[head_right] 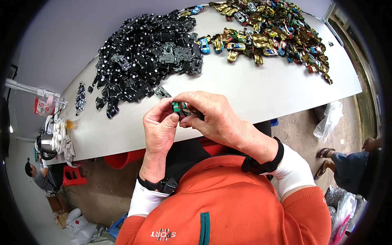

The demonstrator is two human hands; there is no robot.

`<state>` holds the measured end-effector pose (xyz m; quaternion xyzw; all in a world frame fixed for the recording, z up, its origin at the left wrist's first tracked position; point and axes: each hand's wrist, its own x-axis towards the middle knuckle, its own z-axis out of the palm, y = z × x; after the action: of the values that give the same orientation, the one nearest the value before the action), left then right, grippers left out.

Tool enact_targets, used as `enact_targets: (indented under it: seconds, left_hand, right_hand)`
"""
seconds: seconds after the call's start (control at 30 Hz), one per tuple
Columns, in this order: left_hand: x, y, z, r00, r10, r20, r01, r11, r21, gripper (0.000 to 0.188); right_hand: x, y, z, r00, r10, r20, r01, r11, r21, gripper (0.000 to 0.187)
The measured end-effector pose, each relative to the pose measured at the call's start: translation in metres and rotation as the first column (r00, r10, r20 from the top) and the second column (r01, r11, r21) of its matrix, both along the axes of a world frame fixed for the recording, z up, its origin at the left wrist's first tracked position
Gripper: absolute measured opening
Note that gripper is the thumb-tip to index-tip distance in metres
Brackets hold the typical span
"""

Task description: The person assembles small toy cars by hand at a table. They pick up a black car chassis and a colored car body, then press the two parts together to form a complete toy car. The person repeats this process with multiple units, placing the finished cars into a pile on the table.

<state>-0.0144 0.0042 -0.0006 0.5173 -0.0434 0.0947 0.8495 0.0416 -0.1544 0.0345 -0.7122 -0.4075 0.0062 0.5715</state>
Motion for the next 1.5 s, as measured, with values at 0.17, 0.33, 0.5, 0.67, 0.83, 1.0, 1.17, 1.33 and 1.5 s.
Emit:
enact_targets:
  seconds: [0.17,0.33,0.5,0.67,0.83,1.0,1.17,1.33,1.5]
  left_hand:
    - [-0.006,0.003,-0.001,1.0,-0.008,0.028,0.01,0.998,-0.058,0.033]
    - [-0.006,0.003,-0.006,0.995,0.008,0.101,-0.005,0.999,-0.034,0.033]
    - [-0.005,-0.002,-0.003,0.996,-0.002,0.093,0.009,0.997,-0.076,0.033]
    - [-0.004,-0.005,-0.004,0.998,0.013,0.069,-0.01,0.999,-0.047,0.034]
    - [0.003,-0.005,0.012,0.999,0.036,-0.001,-0.036,0.999,0.03,0.037]
    - [0.006,0.004,0.003,0.996,-0.082,-0.046,0.087,0.989,0.123,0.032]
    - [0.007,0.005,-0.004,0.981,0.046,-0.186,-0.08,0.981,-0.179,0.021]
    - [0.007,-0.002,-0.009,0.979,0.098,-0.177,-0.132,0.972,-0.194,0.019]
    - [-0.001,-0.001,-0.008,0.991,0.115,-0.071,-0.097,0.972,0.215,0.011]
  right_hand:
    - [-0.002,0.0,-0.004,1.0,0.014,-0.007,-0.014,1.0,0.0,0.045]
    - [-0.001,0.001,0.005,0.994,0.019,0.108,-0.015,0.999,-0.042,0.041]
    - [0.001,0.0,0.003,0.995,0.026,0.097,-0.02,0.997,-0.07,0.039]
    - [0.001,0.0,0.005,0.994,0.04,0.102,-0.031,0.996,-0.087,0.035]
    - [0.003,0.001,0.003,0.997,0.058,-0.049,-0.059,0.998,-0.026,0.031]
    - [0.012,-0.001,0.002,0.899,0.109,-0.424,-0.124,0.992,-0.008,0.031]
    - [0.012,-0.007,-0.005,0.927,0.176,-0.33,-0.201,0.979,-0.043,0.032]
    - [0.009,-0.001,-0.023,0.969,0.043,-0.245,-0.05,0.999,-0.02,0.023]
    - [0.012,-0.003,-0.009,0.876,0.038,-0.48,-0.146,0.971,-0.188,0.018]
